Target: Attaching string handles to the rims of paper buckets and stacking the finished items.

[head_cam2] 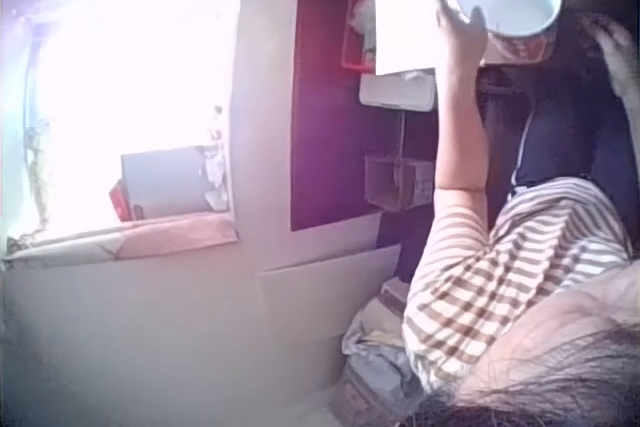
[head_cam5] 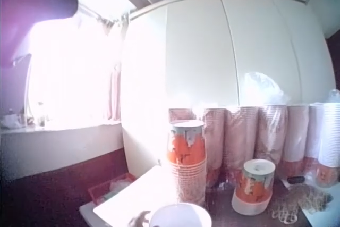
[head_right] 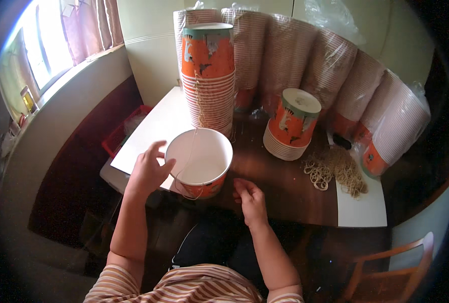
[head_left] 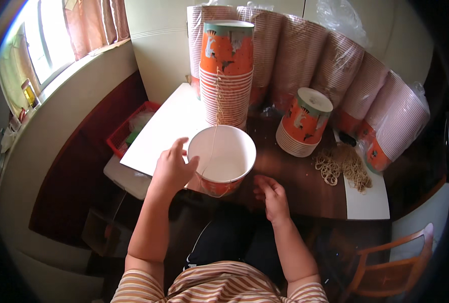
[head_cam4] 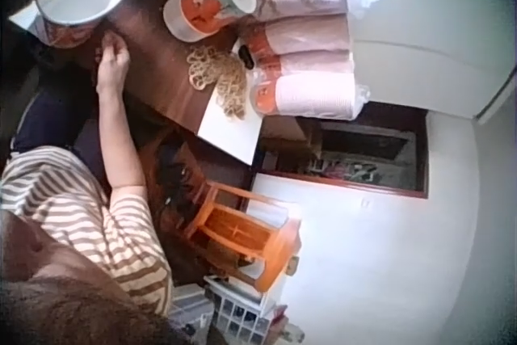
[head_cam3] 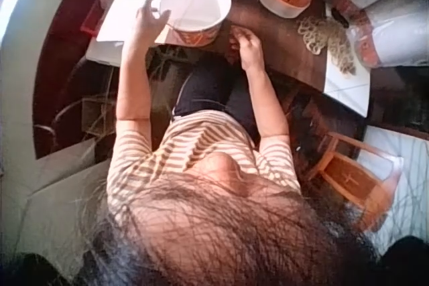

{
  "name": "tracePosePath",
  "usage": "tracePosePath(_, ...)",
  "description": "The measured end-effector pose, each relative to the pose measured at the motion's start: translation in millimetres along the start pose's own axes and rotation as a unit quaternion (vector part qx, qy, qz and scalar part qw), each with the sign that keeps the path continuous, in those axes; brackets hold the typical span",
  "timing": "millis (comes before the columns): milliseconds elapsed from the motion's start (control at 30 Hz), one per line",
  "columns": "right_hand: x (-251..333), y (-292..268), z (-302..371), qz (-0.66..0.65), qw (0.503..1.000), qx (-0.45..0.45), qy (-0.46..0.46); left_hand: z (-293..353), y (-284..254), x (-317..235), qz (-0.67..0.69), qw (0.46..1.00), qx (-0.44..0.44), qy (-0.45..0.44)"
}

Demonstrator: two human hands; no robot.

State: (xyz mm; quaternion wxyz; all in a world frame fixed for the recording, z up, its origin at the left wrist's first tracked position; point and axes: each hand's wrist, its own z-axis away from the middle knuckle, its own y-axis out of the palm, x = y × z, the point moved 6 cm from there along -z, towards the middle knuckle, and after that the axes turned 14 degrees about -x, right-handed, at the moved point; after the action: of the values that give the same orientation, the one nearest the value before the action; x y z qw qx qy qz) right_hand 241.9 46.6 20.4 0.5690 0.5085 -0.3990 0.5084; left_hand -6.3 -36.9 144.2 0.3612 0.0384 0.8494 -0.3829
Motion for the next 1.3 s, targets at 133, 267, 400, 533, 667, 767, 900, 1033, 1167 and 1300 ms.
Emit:
tracePosePath(133,-8.5,-1.1,-12.7,-0.018,0.996,0.051,0.076,-3.5,7.8,6.3,0.121,0.991,0.048,-0.04)
tracePosePath(267,6.2,6.2,4.5,-0.066,0.977,0.11,0.17,14.5,-1.2,-15.4,0.192,0.98,0.044,0.01)
tracePosePath(400,3.2,-7.1,1.7,-0.196,0.945,0.185,0.184,26.3,-7.9,-25.8,0.216,0.96,-0.022,0.179)
tracePosePath(533,16.1,-37.9,19.8,-0.204,0.959,0.17,0.099,37.4,-9.3,-37.1,0.249,0.926,-0.084,0.27)
tracePosePath(667,17.6,-64.5,23.6,-0.272,0.953,0.125,0.036,53.2,-10.2,-56.7,0.202,0.916,-0.107,0.331)
tracePosePath(767,28.3,-77.6,26.4,-0.205,0.976,0.062,-0.025,63.3,5.9,-70.6,0.357,0.892,0.054,0.271)
tracePosePath(900,51.8,-84.3,38.4,-0.096,0.982,-0.061,-0.153,71.0,22.2,-64.1,0.322,0.922,0.109,0.184)
tracePosePath(1033,56.7,-76.6,44.4,-0.11,0.937,-0.105,-0.314,105.5,7.6,-66.0,0.254,0.912,-0.084,0.311)
tracePosePath(1167,48.1,-60.5,51.7,-0.132,0.929,-0.103,-0.331,127.1,19.1,-86.6,0.195,0.901,-0.045,0.384)
tracePosePath(1300,44.0,-64.8,48.5,-0.129,0.912,-0.089,-0.378,99.0,-3.9,-76.0,0.197,0.903,-0.145,0.354)
